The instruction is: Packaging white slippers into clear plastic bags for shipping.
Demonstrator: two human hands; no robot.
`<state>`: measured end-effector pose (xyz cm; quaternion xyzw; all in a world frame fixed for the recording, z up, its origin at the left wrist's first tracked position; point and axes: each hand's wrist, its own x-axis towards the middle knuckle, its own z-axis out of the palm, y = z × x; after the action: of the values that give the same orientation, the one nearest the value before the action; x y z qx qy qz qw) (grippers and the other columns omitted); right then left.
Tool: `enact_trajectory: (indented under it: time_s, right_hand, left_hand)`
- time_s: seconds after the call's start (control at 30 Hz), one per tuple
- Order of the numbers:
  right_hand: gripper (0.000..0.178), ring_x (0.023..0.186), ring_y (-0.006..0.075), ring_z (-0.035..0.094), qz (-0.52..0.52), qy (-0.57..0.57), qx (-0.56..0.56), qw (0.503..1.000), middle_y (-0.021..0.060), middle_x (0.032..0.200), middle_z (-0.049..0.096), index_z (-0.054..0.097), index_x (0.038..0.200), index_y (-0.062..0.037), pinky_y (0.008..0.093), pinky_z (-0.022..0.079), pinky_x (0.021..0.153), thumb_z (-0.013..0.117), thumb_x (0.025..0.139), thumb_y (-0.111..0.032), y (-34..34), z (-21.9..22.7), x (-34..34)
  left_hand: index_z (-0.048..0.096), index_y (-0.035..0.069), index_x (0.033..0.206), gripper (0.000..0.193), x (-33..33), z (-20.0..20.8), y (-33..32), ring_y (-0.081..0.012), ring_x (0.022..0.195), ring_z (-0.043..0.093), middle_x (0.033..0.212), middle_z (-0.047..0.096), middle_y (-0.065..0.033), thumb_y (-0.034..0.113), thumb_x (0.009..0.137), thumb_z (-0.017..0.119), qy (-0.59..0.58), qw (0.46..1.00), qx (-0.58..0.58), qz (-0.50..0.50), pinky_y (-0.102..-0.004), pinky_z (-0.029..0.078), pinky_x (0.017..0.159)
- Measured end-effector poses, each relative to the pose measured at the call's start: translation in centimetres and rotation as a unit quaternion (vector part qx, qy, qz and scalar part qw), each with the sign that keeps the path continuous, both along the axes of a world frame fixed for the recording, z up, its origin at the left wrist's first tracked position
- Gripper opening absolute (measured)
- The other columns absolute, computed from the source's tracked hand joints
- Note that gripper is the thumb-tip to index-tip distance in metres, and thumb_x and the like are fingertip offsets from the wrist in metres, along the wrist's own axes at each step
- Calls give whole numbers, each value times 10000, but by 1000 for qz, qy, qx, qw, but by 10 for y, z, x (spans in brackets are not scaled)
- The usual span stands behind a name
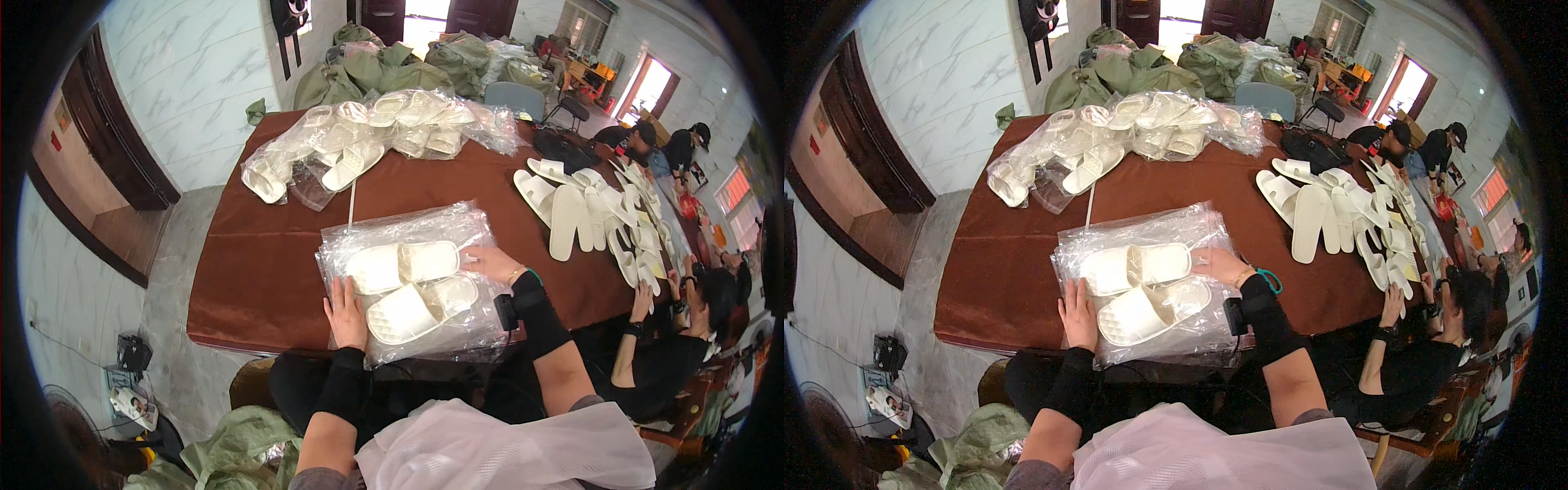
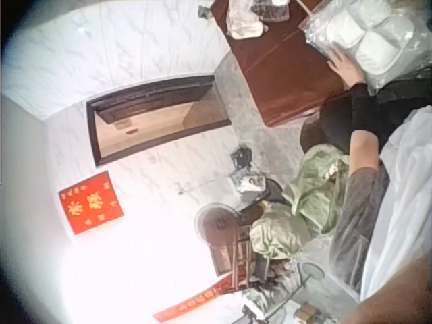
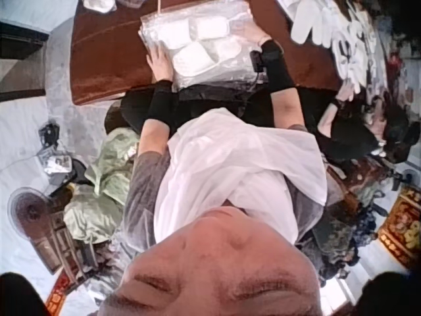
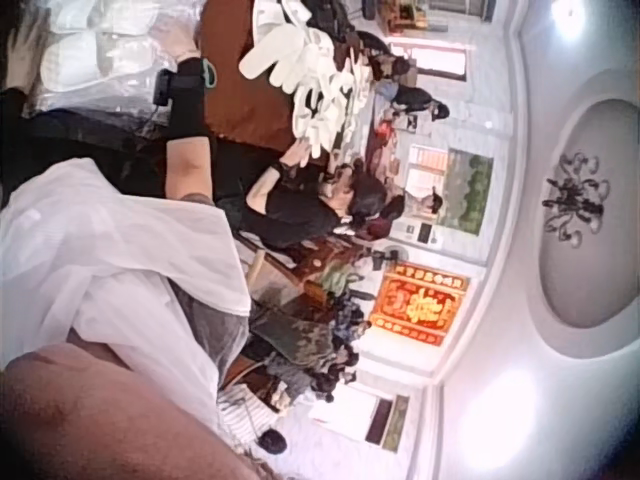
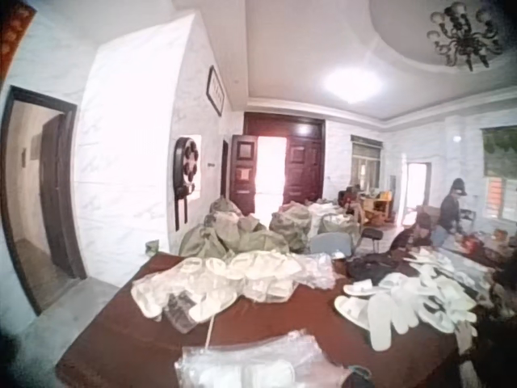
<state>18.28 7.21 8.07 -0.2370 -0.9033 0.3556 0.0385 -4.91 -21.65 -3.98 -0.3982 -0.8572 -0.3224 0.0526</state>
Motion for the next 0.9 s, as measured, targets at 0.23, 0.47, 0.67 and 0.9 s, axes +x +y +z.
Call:
enact_trajectory:
  time_s: [0.23,0.47,0.67,0.9]
  right_hand:
    - [562,968,231,733,38,82,-520,850,155,1125,747,546,1464,-70,318,584,781,678,990,-342,-8,41,5]
    - [526,846,194,726,130,-42,-361,922,139,1054,740,524,1474,-95,297,560,691,620,1015,-333,-17,2,-29]
    - [483,1073,245,664,139,-75,-108,981,131,1154,717,525,1471,-127,350,499,922,588,1011,-261,-43,-78,-89]
    - [333,1091,340,667,34,31,104,994,166,1138,720,649,1281,-112,418,511,966,595,967,-209,-44,-104,-79]
  left_hand:
    - [401,117,1569,554,-1,-3,5,-313,1521,333,1622,379,-171,166,1034,535,-6,1000,4,7,-557,225,1233]
    - [395,113,1571,556,-3,-3,10,-312,1523,329,1625,378,-165,173,1035,532,5,1000,-5,11,-560,222,1233]
    - [387,108,1575,565,-1,-1,13,-314,1527,323,1627,375,-167,174,1033,532,8,1000,-16,4,-562,226,1232]
    - [420,107,1557,528,-4,-7,9,-306,1522,338,1620,398,-155,152,1039,507,33,999,-29,16,-556,232,1231]
